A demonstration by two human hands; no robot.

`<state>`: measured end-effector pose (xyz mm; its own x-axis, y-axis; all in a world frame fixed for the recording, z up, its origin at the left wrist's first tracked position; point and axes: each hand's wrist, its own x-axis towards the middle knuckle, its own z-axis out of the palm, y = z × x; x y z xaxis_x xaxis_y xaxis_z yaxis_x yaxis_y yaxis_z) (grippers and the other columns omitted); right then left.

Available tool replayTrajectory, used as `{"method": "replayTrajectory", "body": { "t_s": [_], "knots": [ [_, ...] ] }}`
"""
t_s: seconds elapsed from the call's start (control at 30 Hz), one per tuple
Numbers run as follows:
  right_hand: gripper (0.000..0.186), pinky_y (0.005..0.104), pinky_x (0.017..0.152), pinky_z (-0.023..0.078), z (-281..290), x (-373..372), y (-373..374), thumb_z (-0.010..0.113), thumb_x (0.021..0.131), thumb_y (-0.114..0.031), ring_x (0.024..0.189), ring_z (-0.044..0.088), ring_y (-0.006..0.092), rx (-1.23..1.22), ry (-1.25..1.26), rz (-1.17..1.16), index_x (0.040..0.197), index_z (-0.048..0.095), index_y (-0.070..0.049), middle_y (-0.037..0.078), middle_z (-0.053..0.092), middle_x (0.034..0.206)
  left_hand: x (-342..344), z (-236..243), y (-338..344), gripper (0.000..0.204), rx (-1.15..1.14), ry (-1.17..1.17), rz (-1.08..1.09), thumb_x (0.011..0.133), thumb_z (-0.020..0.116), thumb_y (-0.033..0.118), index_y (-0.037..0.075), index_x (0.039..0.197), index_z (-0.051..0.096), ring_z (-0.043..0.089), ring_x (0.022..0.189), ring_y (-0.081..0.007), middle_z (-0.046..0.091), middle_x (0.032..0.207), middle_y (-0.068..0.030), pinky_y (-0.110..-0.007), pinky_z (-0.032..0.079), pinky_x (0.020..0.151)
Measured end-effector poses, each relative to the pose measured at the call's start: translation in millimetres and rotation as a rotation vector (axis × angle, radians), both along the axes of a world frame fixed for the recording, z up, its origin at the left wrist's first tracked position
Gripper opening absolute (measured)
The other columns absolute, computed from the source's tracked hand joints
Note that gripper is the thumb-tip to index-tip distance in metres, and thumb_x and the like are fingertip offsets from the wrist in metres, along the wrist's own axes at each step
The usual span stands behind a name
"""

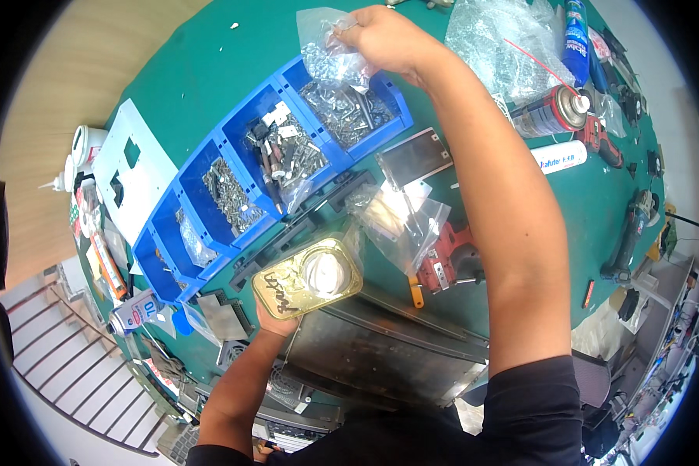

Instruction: The person reaches into blue plastic bins to sort through small screws, then holds and positions an electronic circuit board assembly while another person uses a power drill to secure components.

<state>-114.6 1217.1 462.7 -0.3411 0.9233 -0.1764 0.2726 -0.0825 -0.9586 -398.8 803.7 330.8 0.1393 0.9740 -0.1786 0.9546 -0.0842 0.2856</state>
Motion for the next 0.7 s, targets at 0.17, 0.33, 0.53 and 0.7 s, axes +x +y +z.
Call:
{"method": "replayTrajectory", "body": {
  "t_s": [0.17,0.33,0.53,0.7],
  "knots": [
    [0.025,0.0323,0.068,0.050,-3.4,1.1,7.9,0.058,0.093,-0.017,0.076,0.064,0.0176,-0.084,0.034,-0.006,0.096,0.071,0.004,0.010,0.071,0.087,-1.9,-2.6,-2.4,0.072,-0.036,0.012,-0.014,0.073,0.077,0.042,0.004,0.130,0.052,0.045,0.126,-0.0335,0.050,0.134,-0.0145,-0.044,0.032,0.106],
    [0.025,0.0319,0.069,0.050,-9.1,4.6,11.1,0.058,0.092,-0.017,0.079,0.064,0.0181,-0.143,0.085,-0.038,0.099,0.070,0.004,0.011,0.071,0.090,-4.0,-8.2,-7.0,0.072,-0.051,-0.002,0.020,0.072,0.077,0.042,0.005,0.129,0.053,0.045,0.126,-0.0334,0.050,0.134,-0.0145,-0.044,0.031,0.106],
    [0.024,0.0308,0.068,0.050,-6.6,5.4,12.7,0.057,0.090,-0.014,0.077,0.065,0.0183,-0.170,0.155,0.017,0.099,0.070,0.003,0.010,0.071,0.088,-1.4,-5.3,-4.5,0.069,-0.059,0.010,0.004,0.074,0.075,0.042,0.005,0.129,0.054,0.045,0.127,-0.0327,0.050,0.134,-0.0135,-0.044,0.031,0.106],
    [0.022,0.0308,0.067,0.051,-14.2,7.8,17.4,0.057,0.089,-0.014,0.075,0.066,0.0189,-0.185,0.203,-0.044,0.097,0.070,0.002,0.009,0.070,0.086,-2.2,-8.5,-6.8,0.067,-0.070,0.013,0.003,0.075,0.074,0.041,0.006,0.129,0.054,0.045,0.128,-0.0318,0.050,0.133,-0.0123,-0.044,0.031,0.106]
  ]
}}
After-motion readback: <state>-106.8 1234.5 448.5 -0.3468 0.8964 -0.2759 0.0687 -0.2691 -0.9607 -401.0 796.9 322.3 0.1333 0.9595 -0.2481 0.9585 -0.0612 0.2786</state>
